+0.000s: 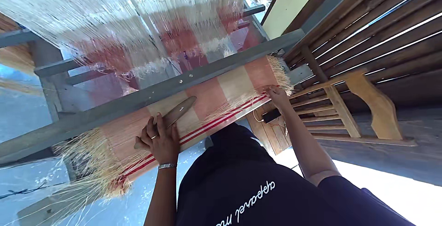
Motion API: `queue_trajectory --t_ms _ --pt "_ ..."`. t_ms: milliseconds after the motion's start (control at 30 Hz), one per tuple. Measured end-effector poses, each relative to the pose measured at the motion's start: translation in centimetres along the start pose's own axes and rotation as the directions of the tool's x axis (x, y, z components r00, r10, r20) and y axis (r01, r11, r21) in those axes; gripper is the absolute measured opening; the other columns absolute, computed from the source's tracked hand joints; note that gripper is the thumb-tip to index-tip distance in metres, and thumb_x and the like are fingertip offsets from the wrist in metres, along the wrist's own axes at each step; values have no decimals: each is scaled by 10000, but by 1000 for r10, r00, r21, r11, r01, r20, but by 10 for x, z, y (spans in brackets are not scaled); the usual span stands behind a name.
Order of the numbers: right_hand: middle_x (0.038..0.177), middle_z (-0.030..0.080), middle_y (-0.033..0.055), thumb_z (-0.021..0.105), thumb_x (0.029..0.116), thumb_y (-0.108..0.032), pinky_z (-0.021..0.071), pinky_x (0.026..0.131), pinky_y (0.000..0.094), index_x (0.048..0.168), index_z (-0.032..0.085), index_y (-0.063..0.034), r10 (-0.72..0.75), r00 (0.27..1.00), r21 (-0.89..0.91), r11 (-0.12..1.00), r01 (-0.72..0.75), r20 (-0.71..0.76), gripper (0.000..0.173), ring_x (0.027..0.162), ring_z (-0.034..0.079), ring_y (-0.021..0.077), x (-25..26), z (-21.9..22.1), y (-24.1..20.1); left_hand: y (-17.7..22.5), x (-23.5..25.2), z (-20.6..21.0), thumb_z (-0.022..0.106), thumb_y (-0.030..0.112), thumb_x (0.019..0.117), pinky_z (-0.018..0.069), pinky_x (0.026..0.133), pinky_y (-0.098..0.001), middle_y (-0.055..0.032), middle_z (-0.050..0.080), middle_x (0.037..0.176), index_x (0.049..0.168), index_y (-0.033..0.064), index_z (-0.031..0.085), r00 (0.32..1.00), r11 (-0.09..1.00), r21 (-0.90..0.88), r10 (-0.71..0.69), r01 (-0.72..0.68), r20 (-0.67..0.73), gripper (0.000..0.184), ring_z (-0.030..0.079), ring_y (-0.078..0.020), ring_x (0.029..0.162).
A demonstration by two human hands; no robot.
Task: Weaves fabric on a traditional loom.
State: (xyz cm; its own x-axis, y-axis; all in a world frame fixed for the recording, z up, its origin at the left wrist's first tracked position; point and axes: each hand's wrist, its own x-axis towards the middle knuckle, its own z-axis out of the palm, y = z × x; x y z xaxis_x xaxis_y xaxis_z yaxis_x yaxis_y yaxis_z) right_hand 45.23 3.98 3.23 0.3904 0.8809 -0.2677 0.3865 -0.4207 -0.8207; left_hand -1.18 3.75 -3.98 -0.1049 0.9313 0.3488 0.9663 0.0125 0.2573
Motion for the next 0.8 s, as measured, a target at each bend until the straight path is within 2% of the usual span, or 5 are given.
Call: queue_trajectory --t_ms 267,500,667,733,800 --pt "1074 687 163 745 925 -172 572 886 489 1124 729 -67 -208 973 -385 893 231 101 226 973 685 287 29 39 -10 -1 -1 1 417 596 1024 159 1169 -685 -122 484 1539 1573 286 413 1000 1000 17 8 -8 -4 631 423 -393 1423" --pt "1058 736 150 764 927 -222 565 890 544 1086 740 -63 -8 982 -287 956 64 191 226 973 707 292 56 14 -22 -2 -2 1 453 644 1001 136 1131 -765 -169 416 1582 1533 422 447 999 999 -1 -34 34 -25 576 344 -463 1462" --pt "996 705 25 538 1036 -247 535 697 271 1177 673 -69 91 993 188 979 -75 -78 264 766 629 82 138 -115 -34 -4 -3 4 445 648 1005 129 1140 -762 -118 412 1596 1534 484 411 999 999 25 -45 46 -15 555 345 -439 1467" --pt "947 689 -31 510 1023 -236 525 637 152 1083 599 -136 195 950 566 824 -24 -243 147 729 627 8 156 -208 -48 -2 -3 2 455 634 1008 133 1138 -764 -126 422 1587 1532 477 422 999 999 15 -42 43 -18 548 368 -440 1452" --pt "1054 706 48 519 1025 -171 596 752 242 1143 545 -137 262 853 766 604 221 -452 125 906 713 120 140 -300 -88 0 -1 0 460 625 1011 136 1133 -769 -134 423 1581 1531 466 429 999 999 -10 -46 46 -12 545 379 -445 1438"
